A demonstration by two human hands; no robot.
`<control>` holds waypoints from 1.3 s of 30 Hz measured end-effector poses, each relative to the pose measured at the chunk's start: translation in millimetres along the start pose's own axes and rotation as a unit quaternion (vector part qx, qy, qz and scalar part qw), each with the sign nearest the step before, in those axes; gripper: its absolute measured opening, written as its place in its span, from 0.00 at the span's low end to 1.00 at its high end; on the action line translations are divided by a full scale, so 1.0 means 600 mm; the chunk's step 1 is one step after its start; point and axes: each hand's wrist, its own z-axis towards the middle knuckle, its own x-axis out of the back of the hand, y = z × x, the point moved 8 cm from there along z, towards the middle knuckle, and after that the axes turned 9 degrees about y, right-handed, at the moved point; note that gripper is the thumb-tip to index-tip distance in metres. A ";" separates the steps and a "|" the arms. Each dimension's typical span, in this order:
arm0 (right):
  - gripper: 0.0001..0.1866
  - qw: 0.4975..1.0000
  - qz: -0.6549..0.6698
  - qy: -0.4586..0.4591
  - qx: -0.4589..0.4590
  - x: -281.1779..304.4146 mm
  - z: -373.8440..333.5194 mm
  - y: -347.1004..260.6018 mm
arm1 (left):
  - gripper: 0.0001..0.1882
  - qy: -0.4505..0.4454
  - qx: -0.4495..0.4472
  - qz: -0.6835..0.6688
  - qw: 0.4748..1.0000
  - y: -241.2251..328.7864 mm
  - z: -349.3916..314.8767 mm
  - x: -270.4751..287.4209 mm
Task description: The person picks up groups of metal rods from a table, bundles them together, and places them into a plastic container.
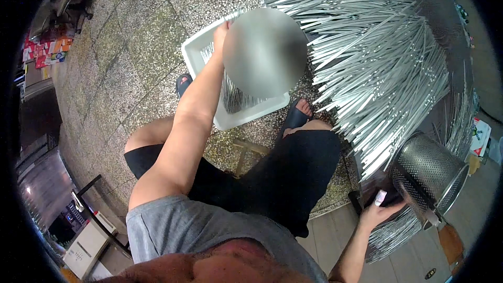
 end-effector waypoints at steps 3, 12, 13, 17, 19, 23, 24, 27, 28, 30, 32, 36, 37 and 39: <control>0.48 1.000 0.019 -0.013 -0.010 -0.002 0.002 0.005 | 0.18 0.127 -0.103 -0.030 0.986 0.075 0.015 0.080; 0.45 0.999 -0.009 -0.034 -0.017 -0.003 0.002 0.011 | 0.22 0.104 0.032 -0.071 0.992 -0.062 0.001 0.128; 0.44 0.999 -0.007 -0.037 -0.019 -0.007 0.004 0.001 | 0.23 0.130 0.057 -0.053 0.988 -0.123 -0.004 0.099; 0.43 0.998 0.008 -0.054 0.014 0.002 0.000 0.041 | 0.22 0.077 0.185 -0.054 0.978 -0.199 -0.039 -0.016; 0.43 0.998 0.017 -0.066 0.016 -0.007 -0.005 0.009 | 0.22 0.071 0.141 -0.014 0.987 -0.169 -0.048 -0.045; 0.44 0.999 0.001 -0.040 -0.025 -0.006 0.000 0.010 | 0.34 0.020 0.152 -0.084 0.985 -0.131 -0.064 -0.090; 0.44 0.999 0.001 -0.042 -0.023 -0.004 0.002 0.009 | 0.39 0.022 0.163 -0.093 0.982 -0.131 -0.070 -0.099; 0.43 0.995 0.016 -0.077 -0.064 -0.014 0.001 0.014 | 0.38 0.031 0.121 -0.047 0.991 -0.122 -0.070 -0.121; 0.43 0.994 0.018 -0.078 -0.077 -0.015 0.000 0.011 | 0.36 0.034 0.122 -0.016 0.992 -0.126 -0.070 -0.129; 0.44 0.996 -0.018 -0.067 -0.050 -0.007 -0.006 0.014 | 0.33 0.003 0.154 -0.010 0.988 -0.090 -0.066 -0.132; 0.44 0.995 -0.034 -0.067 -0.064 -0.009 -0.003 0.015 | 0.30 -0.022 0.205 -0.001 0.979 -0.114 -0.068 -0.136; 0.45 0.994 -0.003 -0.059 -0.096 -0.009 -0.006 0.018 | 0.23 -0.036 0.156 0.006 0.987 -0.136 -0.052 -0.141; 0.45 0.993 0.002 -0.063 -0.100 -0.014 -0.005 0.008 | 0.23 -0.012 0.149 0.005 0.989 -0.135 -0.053 -0.129; 0.45 0.992 0.020 -0.052 -0.115 -0.020 -0.006 0.007 | 0.23 0.010 0.128 -0.003 0.992 -0.144 -0.047 -0.106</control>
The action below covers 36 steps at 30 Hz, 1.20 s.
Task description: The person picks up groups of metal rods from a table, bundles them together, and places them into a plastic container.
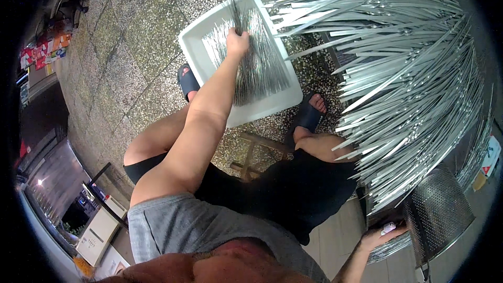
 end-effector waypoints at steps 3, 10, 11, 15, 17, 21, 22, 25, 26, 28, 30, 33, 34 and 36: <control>0.45 1.000 -0.005 0.012 0.006 0.020 0.001 0.028 | 0.20 -0.053 0.026 -0.045 0.997 -0.031 0.016 -0.006; 0.46 0.987 -0.139 0.028 0.080 0.024 0.007 0.010 | 0.11 -0.127 0.092 -0.213 0.964 -0.049 0.014 -0.031; 0.46 0.987 -0.138 0.027 0.083 0.022 0.009 0.009 | 0.13 -0.113 0.100 -0.201 0.968 -0.057 0.016 -0.030; 0.46 0.996 -0.073 0.027 0.036 0.023 0.009 0.032 | 0.20 -0.073 0.039 -0.112 0.990 -0.036 0.015 -0.036; 0.46 0.999 -0.044 0.013 0.020 0.027 0.005 0.042 | 0.35 -0.126 0.082 -0.154 0.977 -0.009 -0.005 -0.046; 0.47 0.996 -0.059 0.006 0.060 0.023 0.007 0.021 | 0.42 -0.142 0.033 -0.144 0.979 0.026 -0.019 -0.052; 0.47 0.997 -0.040 0.001 0.059 0.019 0.005 0.015 | 0.45 -0.136 0.018 -0.122 0.983 0.021 -0.019 -0.061; 0.48 1.000 0.013 0.015 0.014 0.011 0.004 0.024 | 0.46 -0.068 -0.020 -0.097 0.993 0.001 -0.009 -0.060; 0.47 0.999 -0.024 0.018 0.031 0.012 -0.001 0.011 | 0.47 -0.045 -0.018 -0.052 0.997 0.015 -0.016 -0.054; 0.47 0.999 -0.030 0.022 0.027 0.013 -0.001 0.007 | 0.46 -0.060 -0.001 -0.014 0.998 0.026 -0.026 -0.054; 0.47 0.999 -0.035 0.024 0.027 0.016 0.003 0.011 | 0.45 -0.072 0.018 0.022 0.997 0.025 -0.030 -0.054; 0.46 0.998 -0.032 0.000 0.047 0.016 0.006 0.017 | 0.39 -0.048 0.022 0.041 0.998 0.034 -0.032 -0.048; 0.46 0.999 -0.018 0.005 0.033 0.014 0.006 0.018 | 0.36 -0.046 0.034 0.047 0.997 0.036 -0.031 -0.047; 0.45 0.999 -0.035 0.012 0.018 0.020 0.003 0.032 | 0.27 -0.025 0.035 0.059 0.997 0.022 -0.024 -0.048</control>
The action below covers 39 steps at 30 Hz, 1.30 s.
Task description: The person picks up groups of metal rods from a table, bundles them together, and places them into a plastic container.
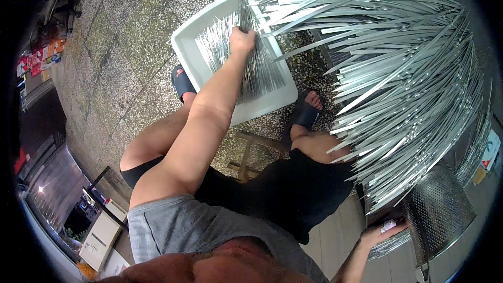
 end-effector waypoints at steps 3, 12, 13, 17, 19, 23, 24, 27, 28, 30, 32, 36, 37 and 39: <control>0.46 0.999 -0.043 0.004 0.028 0.000 -0.001 -0.012 | 0.25 -0.032 -0.039 -0.005 0.999 -0.004 0.007 0.002; 0.45 1.000 0.008 -0.009 0.005 -0.004 0.002 -0.002 | 0.18 -0.019 -0.052 -0.134 0.989 -0.034 0.012 0.080; 0.45 1.000 0.000 -0.011 0.021 -0.007 0.009 -0.005 | 0.18 -0.010 -0.047 -0.133 0.990 -0.067 0.020 0.085; 0.41 0.999 -0.016 0.008 0.044 -0.004 0.008 -0.005 | 0.16 0.001 -0.030 -0.178 0.984 -0.065 -0.003 0.112; 0.43 0.996 -0.056 0.021 0.072 0.000 0.009 -0.005 | 0.14 -0.002 -0.029 -0.225 0.974 -0.065 -0.023 0.131; 0.42 0.991 -0.062 0.026 0.119 -0.003 0.005 -0.053 | 0.12 -0.032 -0.001 -0.331 0.943 -0.060 -0.066 0.160; 0.40 0.988 -0.076 0.029 0.129 -0.002 0.005 -0.046 | 0.12 -0.021 0.006 -0.341 0.940 -0.061 -0.075 0.170; 0.38 0.990 -0.060 0.020 0.122 -0.003 0.005 -0.051 | 0.11 -0.013 -0.009 -0.262 0.965 -0.074 -0.102 0.194; 0.37 0.991 -0.057 0.028 0.116 -0.002 0.005 -0.039 | 0.13 -0.010 -0.005 -0.261 0.965 -0.079 -0.109 0.199; 0.37 0.991 -0.046 0.031 0.123 -0.002 0.007 -0.031 | 0.13 -0.015 -0.005 -0.279 0.960 -0.099 -0.118 0.198; 0.38 0.991 -0.018 0.029 0.131 -0.004 0.007 -0.044 | 0.15 -0.033 -0.003 -0.293 0.956 -0.100 -0.133 0.204; 0.38 0.988 -0.009 0.029 0.153 -0.005 0.007 -0.056 | 0.14 -0.039 0.006 -0.265 0.963 -0.122 -0.158 0.200; 0.38 0.987 0.003 0.028 0.158 -0.006 0.007 -0.061 | 0.14 -0.037 0.005 -0.267 0.963 -0.128 -0.168 0.203; 0.37 0.985 0.025 0.030 0.167 -0.005 0.006 -0.066 | 0.14 -0.051 0.013 -0.206 0.977 -0.101 -0.212 0.226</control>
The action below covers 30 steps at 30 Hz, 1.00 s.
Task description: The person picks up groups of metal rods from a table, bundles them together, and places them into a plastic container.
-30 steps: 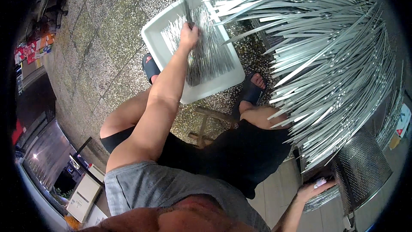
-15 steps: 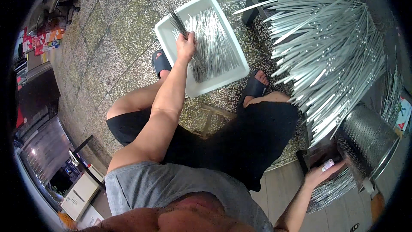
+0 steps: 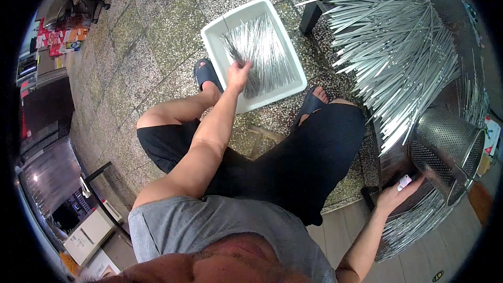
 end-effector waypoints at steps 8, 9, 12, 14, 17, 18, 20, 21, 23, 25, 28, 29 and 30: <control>0.35 1.000 0.007 -0.003 -0.023 0.000 -0.002 0.003 | 0.14 -0.034 -0.054 -0.038 0.997 -0.060 -0.007 -0.043; 0.35 1.000 0.003 -0.006 -0.027 0.000 -0.002 0.006 | 0.14 -0.032 -0.054 -0.039 0.997 -0.063 -0.001 -0.043; 0.34 1.000 0.012 -0.001 -0.002 0.000 -0.001 -0.002 | 0.14 -0.005 -0.070 0.043 0.997 -0.050 0.015 -0.034; 0.33 1.000 0.006 -0.001 -0.009 -0.001 -0.002 0.003 | 0.16 0.013 -0.115 0.040 0.992 -0.022 0.020 -0.021; 0.33 1.000 -0.016 -0.001 -0.014 0.001 -0.003 0.012 | 0.18 -0.026 -0.057 0.037 0.997 -0.050 0.032 -0.025; 0.33 0.999 -0.030 0.000 -0.012 0.000 -0.002 0.012 | 0.19 -0.051 -0.021 0.060 0.997 -0.065 0.035 -0.032; 0.32 1.000 -0.023 -0.005 -0.020 0.000 -0.003 0.005 | 0.19 -0.038 -0.017 0.065 0.997 -0.073 0.029 -0.033; 0.32 0.999 -0.015 -0.009 -0.026 0.000 -0.003 0.003 | 0.19 -0.052 -0.012 0.056 0.997 -0.074 0.028 -0.038; 0.33 0.999 -0.019 -0.006 -0.027 -0.001 -0.003 0.014 | 0.18 -0.052 -0.020 0.033 0.998 -0.070 0.030 -0.046; 0.33 0.999 -0.021 -0.004 -0.027 0.001 -0.005 0.020 | 0.17 -0.062 -0.031 0.069 0.995 -0.069 0.036 -0.053; 0.34 0.999 -0.036 -0.006 -0.016 0.001 -0.002 0.014 | 0.18 -0.055 -0.069 0.126 0.988 -0.063 0.056 -0.060; 0.34 0.999 -0.041 -0.007 -0.012 -0.002 -0.001 0.002 | 0.20 -0.042 -0.096 0.151 0.983 -0.060 0.060 -0.058; 0.35 0.999 -0.046 -0.009 -0.007 -0.002 -0.002 -0.005 | 0.20 -0.044 -0.095 0.151 0.983 -0.065 0.061 -0.057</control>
